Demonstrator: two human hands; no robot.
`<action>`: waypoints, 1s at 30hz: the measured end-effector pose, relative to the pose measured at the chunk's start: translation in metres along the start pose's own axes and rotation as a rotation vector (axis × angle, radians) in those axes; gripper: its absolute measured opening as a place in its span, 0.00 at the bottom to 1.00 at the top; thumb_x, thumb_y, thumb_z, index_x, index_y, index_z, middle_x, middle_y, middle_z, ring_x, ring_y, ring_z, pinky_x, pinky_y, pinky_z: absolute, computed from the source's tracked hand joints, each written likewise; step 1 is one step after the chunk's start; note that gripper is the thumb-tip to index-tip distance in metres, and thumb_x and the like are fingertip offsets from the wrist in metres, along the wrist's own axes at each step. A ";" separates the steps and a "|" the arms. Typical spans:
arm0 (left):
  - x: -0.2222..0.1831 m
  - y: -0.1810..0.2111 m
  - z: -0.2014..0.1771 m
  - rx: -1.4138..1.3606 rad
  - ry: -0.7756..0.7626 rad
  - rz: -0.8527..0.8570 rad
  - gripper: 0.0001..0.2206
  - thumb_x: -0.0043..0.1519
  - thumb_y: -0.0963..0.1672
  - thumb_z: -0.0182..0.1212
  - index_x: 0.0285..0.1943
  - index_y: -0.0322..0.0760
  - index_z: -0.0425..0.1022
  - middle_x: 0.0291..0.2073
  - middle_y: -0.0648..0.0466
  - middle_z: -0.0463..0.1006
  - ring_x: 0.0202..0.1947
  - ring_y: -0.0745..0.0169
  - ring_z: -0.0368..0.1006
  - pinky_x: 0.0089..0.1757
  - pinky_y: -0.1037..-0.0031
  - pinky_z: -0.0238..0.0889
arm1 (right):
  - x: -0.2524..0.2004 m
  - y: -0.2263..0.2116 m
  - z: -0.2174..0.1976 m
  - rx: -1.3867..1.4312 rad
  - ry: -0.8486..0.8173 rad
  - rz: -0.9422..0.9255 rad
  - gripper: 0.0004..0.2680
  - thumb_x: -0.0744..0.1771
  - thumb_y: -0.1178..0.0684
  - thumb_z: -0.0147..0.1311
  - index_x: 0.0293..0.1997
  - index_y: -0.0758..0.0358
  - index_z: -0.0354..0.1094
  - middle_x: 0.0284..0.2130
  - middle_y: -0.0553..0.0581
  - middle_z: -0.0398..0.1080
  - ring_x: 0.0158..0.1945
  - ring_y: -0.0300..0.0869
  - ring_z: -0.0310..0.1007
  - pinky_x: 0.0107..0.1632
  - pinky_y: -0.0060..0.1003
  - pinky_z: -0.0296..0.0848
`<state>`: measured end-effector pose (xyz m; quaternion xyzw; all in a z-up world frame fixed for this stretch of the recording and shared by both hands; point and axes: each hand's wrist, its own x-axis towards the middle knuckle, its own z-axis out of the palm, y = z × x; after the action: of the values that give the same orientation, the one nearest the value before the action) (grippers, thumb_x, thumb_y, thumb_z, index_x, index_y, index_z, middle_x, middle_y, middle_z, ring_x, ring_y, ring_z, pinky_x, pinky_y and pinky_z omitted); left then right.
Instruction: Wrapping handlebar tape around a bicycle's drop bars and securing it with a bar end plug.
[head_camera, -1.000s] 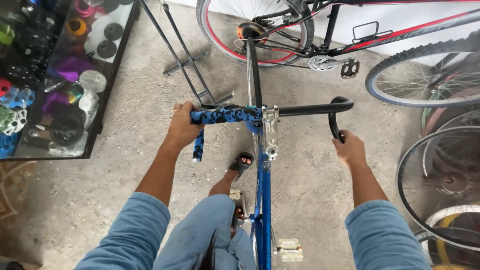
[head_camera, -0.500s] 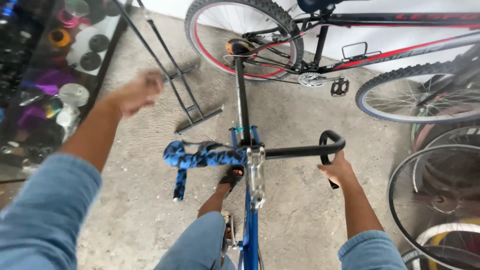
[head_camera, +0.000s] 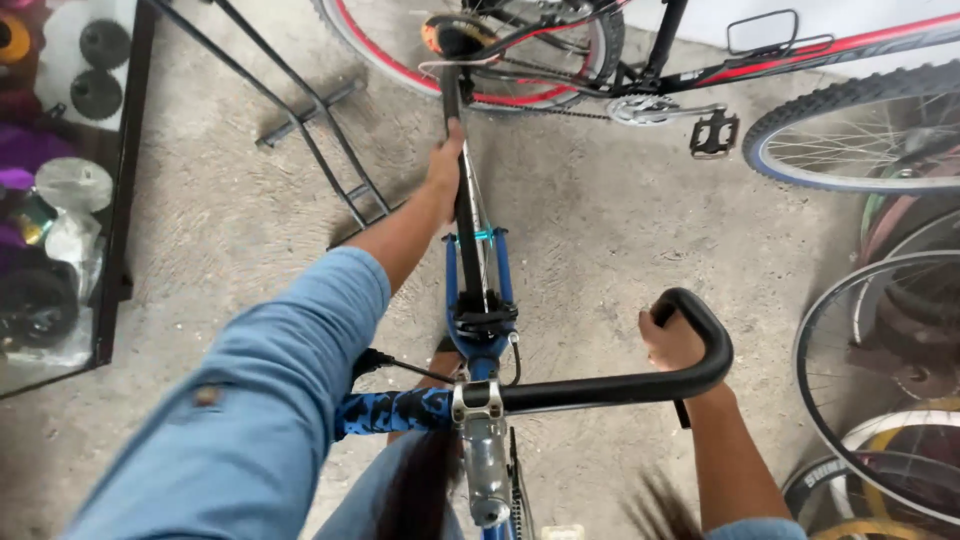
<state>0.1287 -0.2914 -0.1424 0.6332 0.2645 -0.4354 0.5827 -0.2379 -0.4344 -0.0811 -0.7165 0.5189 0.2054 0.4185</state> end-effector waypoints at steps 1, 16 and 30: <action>-0.016 0.014 0.002 0.091 -0.067 -0.023 0.50 0.44 0.68 0.39 0.72 0.41 0.56 0.65 0.45 0.62 0.65 0.40 0.58 0.62 0.45 0.50 | 0.003 -0.003 -0.001 -0.007 0.022 0.001 0.19 0.69 0.45 0.54 0.19 0.57 0.49 0.13 0.51 0.52 0.17 0.42 0.57 0.27 0.40 0.58; 0.008 0.015 0.020 0.240 -0.028 0.175 0.56 0.41 0.68 0.46 0.81 0.50 0.39 0.79 0.47 0.47 0.76 0.37 0.47 0.65 0.38 0.40 | 0.021 0.056 -0.019 -0.343 0.229 -0.018 0.22 0.67 0.34 0.49 0.38 0.72 0.61 0.33 0.67 0.69 0.39 0.59 0.70 0.45 0.53 0.69; -0.233 -0.061 -0.288 0.689 -0.548 0.847 0.42 0.52 0.62 0.67 0.72 0.41 0.68 0.61 0.40 0.66 0.65 0.41 0.59 0.63 0.53 0.48 | -0.089 -0.026 -0.011 -0.505 0.136 0.031 0.20 0.69 0.42 0.50 0.61 0.72 0.62 0.52 0.77 0.75 0.60 0.63 0.73 0.62 0.58 0.70</action>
<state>0.0353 0.0386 0.0107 0.7003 -0.3257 -0.3735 0.5138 -0.2493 -0.3900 -0.0003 -0.8024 0.4890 0.2863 0.1874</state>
